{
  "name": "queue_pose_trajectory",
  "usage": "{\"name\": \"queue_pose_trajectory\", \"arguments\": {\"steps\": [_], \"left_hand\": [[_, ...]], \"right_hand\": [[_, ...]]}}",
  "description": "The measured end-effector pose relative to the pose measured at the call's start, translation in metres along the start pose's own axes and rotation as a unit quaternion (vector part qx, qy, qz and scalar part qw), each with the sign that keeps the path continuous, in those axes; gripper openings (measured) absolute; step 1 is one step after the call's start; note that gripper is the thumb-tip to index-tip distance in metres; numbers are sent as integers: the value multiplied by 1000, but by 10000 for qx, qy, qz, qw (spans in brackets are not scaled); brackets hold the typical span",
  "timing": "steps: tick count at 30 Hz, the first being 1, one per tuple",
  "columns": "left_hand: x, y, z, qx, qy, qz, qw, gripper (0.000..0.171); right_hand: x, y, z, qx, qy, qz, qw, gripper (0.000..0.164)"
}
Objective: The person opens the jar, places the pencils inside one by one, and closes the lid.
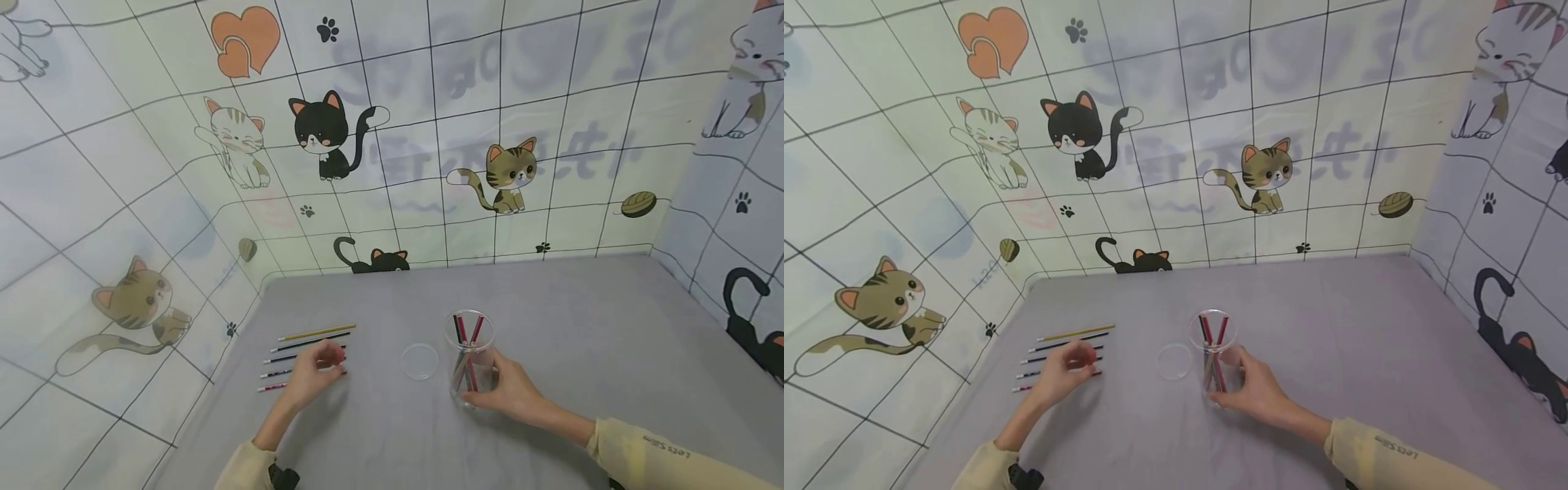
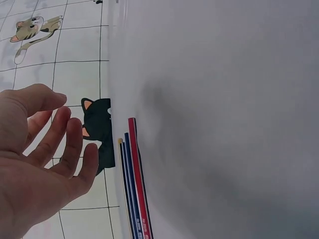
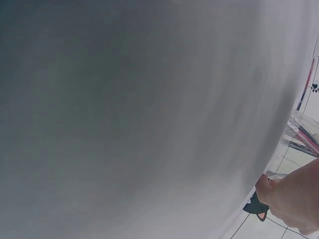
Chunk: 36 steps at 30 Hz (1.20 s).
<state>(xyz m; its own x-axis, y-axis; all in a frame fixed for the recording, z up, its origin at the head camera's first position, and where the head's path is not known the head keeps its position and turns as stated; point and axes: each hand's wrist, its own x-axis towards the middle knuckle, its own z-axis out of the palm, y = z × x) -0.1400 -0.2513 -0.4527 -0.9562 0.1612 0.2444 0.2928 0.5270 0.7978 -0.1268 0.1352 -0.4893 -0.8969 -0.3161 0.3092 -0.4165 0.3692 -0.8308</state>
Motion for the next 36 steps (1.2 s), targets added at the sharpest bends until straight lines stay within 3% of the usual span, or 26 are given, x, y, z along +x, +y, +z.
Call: {"name": "queue_pose_trajectory", "arguments": {"steps": [5,22,28,36], "left_hand": [[-3,-8,-3,181,10,96,9998,23],[-7,-28,-5,550,65,-334,9979,18],[-7,-33,-3,740,116,-351,9966,21],[-7,-38,-2,827,57,-394,9958,23]], "right_hand": [[0,-1,0,29,17,-27,10000,68],[1,5,0,8,-8,80,10000,69],[0,3,0,-20,36,-64,10000,66],[-1,1,0,55,-9,81,10000,68]]}}
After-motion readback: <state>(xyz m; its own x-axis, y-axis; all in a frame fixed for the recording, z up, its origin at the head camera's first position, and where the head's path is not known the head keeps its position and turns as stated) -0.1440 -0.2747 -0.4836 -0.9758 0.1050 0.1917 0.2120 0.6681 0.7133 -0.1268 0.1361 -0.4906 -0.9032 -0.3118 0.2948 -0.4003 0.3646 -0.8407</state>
